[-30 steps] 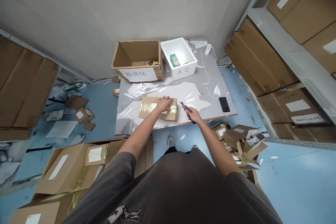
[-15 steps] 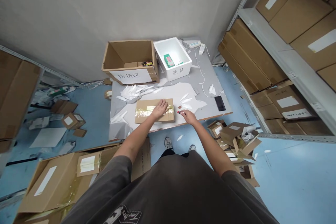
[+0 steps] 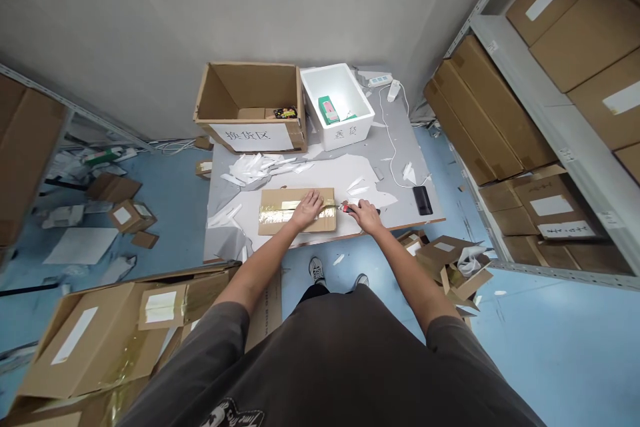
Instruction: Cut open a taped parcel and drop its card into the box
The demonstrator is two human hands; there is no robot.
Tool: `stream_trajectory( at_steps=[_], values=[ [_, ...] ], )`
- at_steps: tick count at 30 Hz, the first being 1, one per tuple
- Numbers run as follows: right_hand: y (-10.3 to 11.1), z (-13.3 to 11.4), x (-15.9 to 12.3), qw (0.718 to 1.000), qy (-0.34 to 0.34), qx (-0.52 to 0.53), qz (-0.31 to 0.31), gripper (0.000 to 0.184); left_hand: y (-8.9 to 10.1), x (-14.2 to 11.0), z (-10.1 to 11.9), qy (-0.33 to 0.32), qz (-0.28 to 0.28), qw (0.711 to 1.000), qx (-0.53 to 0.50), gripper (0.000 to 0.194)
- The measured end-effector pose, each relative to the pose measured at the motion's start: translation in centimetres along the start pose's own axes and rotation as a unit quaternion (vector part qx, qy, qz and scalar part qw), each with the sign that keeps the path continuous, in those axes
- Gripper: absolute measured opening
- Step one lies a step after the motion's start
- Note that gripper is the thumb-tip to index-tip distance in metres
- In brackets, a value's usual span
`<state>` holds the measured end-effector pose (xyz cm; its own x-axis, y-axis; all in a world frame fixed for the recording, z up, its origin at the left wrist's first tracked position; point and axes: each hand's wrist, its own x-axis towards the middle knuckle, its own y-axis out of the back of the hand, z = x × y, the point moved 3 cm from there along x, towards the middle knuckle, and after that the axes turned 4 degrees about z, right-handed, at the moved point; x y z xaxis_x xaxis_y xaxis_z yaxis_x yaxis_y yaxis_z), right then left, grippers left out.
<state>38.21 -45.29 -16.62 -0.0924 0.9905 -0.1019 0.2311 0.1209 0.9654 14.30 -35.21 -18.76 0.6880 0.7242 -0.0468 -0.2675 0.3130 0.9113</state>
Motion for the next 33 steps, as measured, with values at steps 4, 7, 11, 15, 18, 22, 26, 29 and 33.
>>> stream_trajectory(
  at_steps=[4,7,11,15,18,22,26,29,33],
  values=[
    [-0.3,-0.1,1.3,1.000,0.015,0.005,0.006,0.041,0.0,-0.2,0.1,0.002,0.004,1.000,0.007,0.044],
    [-0.2,-0.1,1.8,1.000,0.013,0.016,0.005,0.040,0.0,-0.3,0.3,0.003,0.002,1.000,0.014,0.043],
    [0.4,1.0,0.6,0.998,-0.023,0.065,0.007,0.037,0.6,-0.4,0.3,0.011,0.001,1.000,0.013,0.041],
    [1.1,2.0,-1.2,0.958,-0.135,0.251,0.041,0.038,1.7,-0.6,0.1,0.005,0.006,1.000,-0.004,0.038],
    [1.5,2.0,-1.8,0.856,-0.257,0.444,0.064,0.045,2.6,-0.7,0.1,0.003,0.021,1.000,-0.017,0.036],
    [2.1,0.1,-0.9,0.734,-0.282,0.607,0.112,0.059,4.4,-1.5,-0.9,0.035,0.044,0.998,-0.007,0.040],
    [0.9,-0.5,0.3,0.724,-0.290,0.609,0.145,0.062,6.6,-2.9,-4.4,0.095,0.020,0.995,0.033,0.059],
    [-1.7,1.5,0.3,0.754,-0.328,0.546,0.159,0.058,7.5,-4.1,-7.1,0.134,-0.021,0.989,0.051,0.079],
    [-6.2,6.9,-0.3,0.794,-0.427,0.412,0.132,0.040,7.0,-5.3,-7.9,0.179,-0.034,0.981,0.064,0.085]
  ],
)
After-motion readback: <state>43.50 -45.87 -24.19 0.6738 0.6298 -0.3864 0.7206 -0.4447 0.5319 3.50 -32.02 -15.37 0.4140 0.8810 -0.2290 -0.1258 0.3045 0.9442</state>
